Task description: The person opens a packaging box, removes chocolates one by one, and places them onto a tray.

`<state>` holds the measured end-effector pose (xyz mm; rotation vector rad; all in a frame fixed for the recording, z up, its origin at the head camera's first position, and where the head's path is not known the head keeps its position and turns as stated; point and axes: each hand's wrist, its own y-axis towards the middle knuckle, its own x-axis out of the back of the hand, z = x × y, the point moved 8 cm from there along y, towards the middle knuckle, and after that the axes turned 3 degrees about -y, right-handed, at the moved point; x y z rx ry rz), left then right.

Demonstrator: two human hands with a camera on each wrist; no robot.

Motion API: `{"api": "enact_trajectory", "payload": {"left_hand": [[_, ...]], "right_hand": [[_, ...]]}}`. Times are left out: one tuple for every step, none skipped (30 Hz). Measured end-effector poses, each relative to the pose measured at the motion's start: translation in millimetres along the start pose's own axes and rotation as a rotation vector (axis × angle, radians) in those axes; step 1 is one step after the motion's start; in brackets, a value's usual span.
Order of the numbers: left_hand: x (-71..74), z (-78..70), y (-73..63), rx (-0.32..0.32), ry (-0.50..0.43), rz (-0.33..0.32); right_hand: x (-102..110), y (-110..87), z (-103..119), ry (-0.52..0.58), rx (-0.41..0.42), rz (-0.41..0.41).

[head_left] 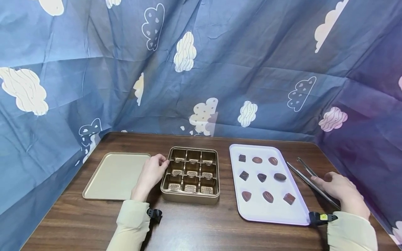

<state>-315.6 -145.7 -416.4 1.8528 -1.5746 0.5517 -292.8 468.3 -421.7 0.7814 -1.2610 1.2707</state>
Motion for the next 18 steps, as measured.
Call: {"api": "enact_trajectory", "payload": {"left_hand": [[0.3,0.5,-0.4,0.001,-0.004,0.003],[0.5,1.4,-0.5,-0.001,-0.007,0.006],[0.8,2.3,-0.8,0.0,-0.012,0.008],[1.1,3.5,-1.0,0.0,-0.016,0.011],[1.4,4.9,-1.1,0.001,-0.021,0.013],[1.7,6.1,-1.5,0.002,-0.024,0.015],[1.8,7.4,-1.8,0.005,-0.027,0.017],[2.4,8.6,-2.0,0.006,-0.029,0.02],[3.1,9.5,-2.4,0.01,-0.029,0.024],[3.6,10.1,-2.7,0.012,-0.026,0.029],[4.3,10.4,-2.9,0.015,-0.021,0.033],[5.3,10.0,-3.2,0.013,-0.012,0.037],[6.6,9.2,-3.5,0.012,-0.003,0.038],[8.0,8.1,-3.5,0.007,0.007,0.036],[9.8,6.7,-3.9,0.006,0.015,0.031],[12.0,5.0,-4.4,0.002,0.022,0.023],[14.4,3.1,-4.9,-0.001,0.028,0.012],[17.1,0.9,-5.3,-0.007,0.032,-0.002]], "right_hand": [[2,-0.6,2,0.005,0.003,-0.004],[3,-1.0,5,0.008,0.02,-0.014],[5,-1.3,10,0.009,0.041,-0.027],[6,-1.7,15,0.012,0.059,-0.036],[8,-2.2,20,0.015,0.081,-0.043],[9,-2.9,26,0.018,0.101,-0.048],[11,-3.9,32,0.022,0.128,-0.05],[13,-5.3,38,0.023,0.151,-0.059],[14,-7.2,44,0.028,0.165,-0.062],[16,-9.5,51,0.028,0.183,-0.072],[19,-12.1,57,0.026,0.205,-0.088],[21,-15.1,63,0.027,0.221,-0.101],[23,-18.3,68,0.029,0.229,-0.115],[26,-21.8,74,0.032,0.239,-0.136],[28,-25.3,80,0.037,0.25,-0.158],[31,-28.7,85,0.042,0.257,-0.183],[33,-31.8,91,0.052,0.26,-0.203],[35,-34.5,96,0.063,0.262,-0.224]]}}
